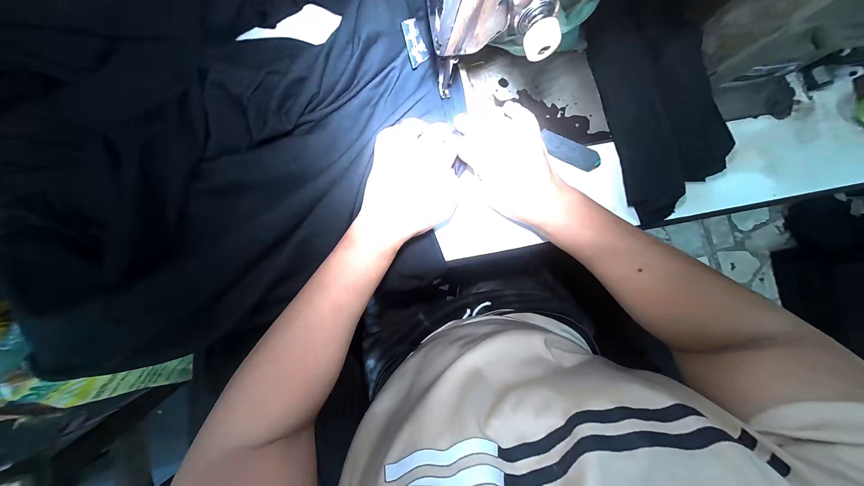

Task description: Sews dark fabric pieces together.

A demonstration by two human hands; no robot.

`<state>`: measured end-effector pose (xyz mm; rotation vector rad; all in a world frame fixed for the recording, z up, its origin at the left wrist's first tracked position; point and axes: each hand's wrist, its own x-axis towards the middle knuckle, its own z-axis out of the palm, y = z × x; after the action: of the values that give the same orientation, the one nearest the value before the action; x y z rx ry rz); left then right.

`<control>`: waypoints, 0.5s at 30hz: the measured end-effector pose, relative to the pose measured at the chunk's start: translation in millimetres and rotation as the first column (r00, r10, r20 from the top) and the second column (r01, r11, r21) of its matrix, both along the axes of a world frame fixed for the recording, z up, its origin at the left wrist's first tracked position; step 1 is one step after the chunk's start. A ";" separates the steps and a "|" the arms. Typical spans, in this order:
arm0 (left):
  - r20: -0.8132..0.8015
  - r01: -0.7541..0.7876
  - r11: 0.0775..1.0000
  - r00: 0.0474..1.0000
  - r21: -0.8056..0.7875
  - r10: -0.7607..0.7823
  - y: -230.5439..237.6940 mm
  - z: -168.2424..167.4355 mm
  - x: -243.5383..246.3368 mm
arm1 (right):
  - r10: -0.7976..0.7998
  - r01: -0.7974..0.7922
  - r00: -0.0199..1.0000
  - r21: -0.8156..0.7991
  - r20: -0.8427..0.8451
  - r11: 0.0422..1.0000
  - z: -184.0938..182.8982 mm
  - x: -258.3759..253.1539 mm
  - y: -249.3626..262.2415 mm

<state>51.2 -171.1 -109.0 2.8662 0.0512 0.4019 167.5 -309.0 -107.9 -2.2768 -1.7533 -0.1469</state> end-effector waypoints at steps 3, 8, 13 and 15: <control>-0.044 -0.011 1.000 0.999 0.001 0.011 4.0 1.4 6.5 | -0.010 0.010 1.000 0.009 -0.024 1.000 2.1 3.5 4.5; -0.042 -0.026 0.999 0.999 0.019 0.027 13.2 0.3 16.6 | -0.029 0.029 0.999 -0.029 -0.019 0.999 5.6 11.9 12.7; -0.064 -0.044 0.999 0.997 0.024 0.046 18.4 1.3 23.8 | -0.084 0.084 0.996 -0.012 0.015 0.996 -0.6 18.9 19.8; -0.078 -0.055 0.998 0.995 0.023 0.056 18.9 2.6 26.3 | -0.095 0.095 0.995 -0.022 0.000 0.995 0.6 20.0 21.3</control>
<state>77.4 -152.2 -106.4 2.9061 0.1419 0.3011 187.5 -287.7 -107.2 -2.3763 -1.6547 -0.1461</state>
